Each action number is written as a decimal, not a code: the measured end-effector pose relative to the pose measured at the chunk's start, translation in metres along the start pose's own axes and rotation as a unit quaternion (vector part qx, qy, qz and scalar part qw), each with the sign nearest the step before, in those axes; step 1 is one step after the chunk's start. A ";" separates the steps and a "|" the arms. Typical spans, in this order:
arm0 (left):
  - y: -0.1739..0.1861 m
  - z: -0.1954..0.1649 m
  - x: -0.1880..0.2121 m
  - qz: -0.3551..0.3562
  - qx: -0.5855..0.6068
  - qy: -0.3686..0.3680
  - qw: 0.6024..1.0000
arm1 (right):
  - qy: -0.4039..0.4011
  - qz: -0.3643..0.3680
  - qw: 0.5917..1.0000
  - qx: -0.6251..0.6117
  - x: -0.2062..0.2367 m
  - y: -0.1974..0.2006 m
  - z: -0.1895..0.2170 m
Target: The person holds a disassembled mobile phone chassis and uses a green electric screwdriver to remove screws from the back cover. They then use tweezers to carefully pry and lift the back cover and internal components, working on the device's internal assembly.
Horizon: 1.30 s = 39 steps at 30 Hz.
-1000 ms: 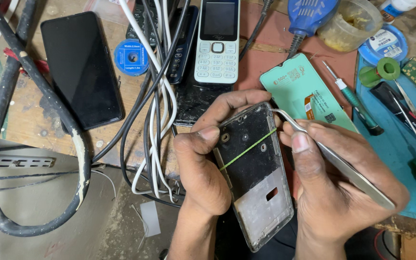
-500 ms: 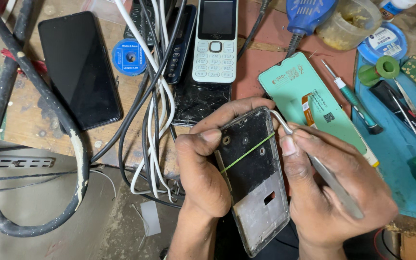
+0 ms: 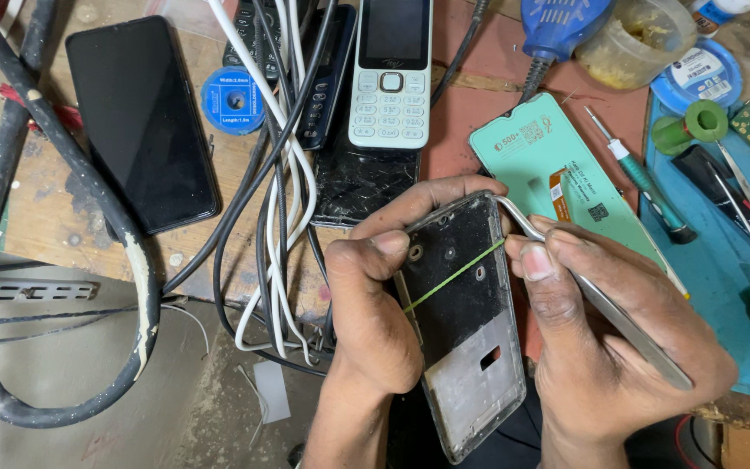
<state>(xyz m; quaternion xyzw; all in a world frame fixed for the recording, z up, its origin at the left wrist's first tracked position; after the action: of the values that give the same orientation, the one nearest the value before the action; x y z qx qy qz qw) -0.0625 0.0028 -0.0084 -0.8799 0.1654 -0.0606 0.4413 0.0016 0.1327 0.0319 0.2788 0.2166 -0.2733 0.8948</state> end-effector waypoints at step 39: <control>0.003 -0.001 -0.005 0.015 -0.033 -0.049 0.998 | 0.008 -0.013 0.999 -0.035 -0.003 -0.006 -0.005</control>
<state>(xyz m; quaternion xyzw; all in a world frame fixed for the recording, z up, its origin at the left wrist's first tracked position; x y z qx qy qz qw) -0.0685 0.0019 -0.0096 -0.8935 0.1586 -0.0051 0.4201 -0.0060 0.1327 0.0271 0.2468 0.2367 -0.2751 0.8985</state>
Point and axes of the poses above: each hand's wrist, its own x-axis away from the middle knuckle, its own y-axis out of the back of the hand, z = x × y, the point moved 5 cm from there along -x, towards the middle knuckle, and after that the axes turned 8 degrees about x, right-handed, at the moved point
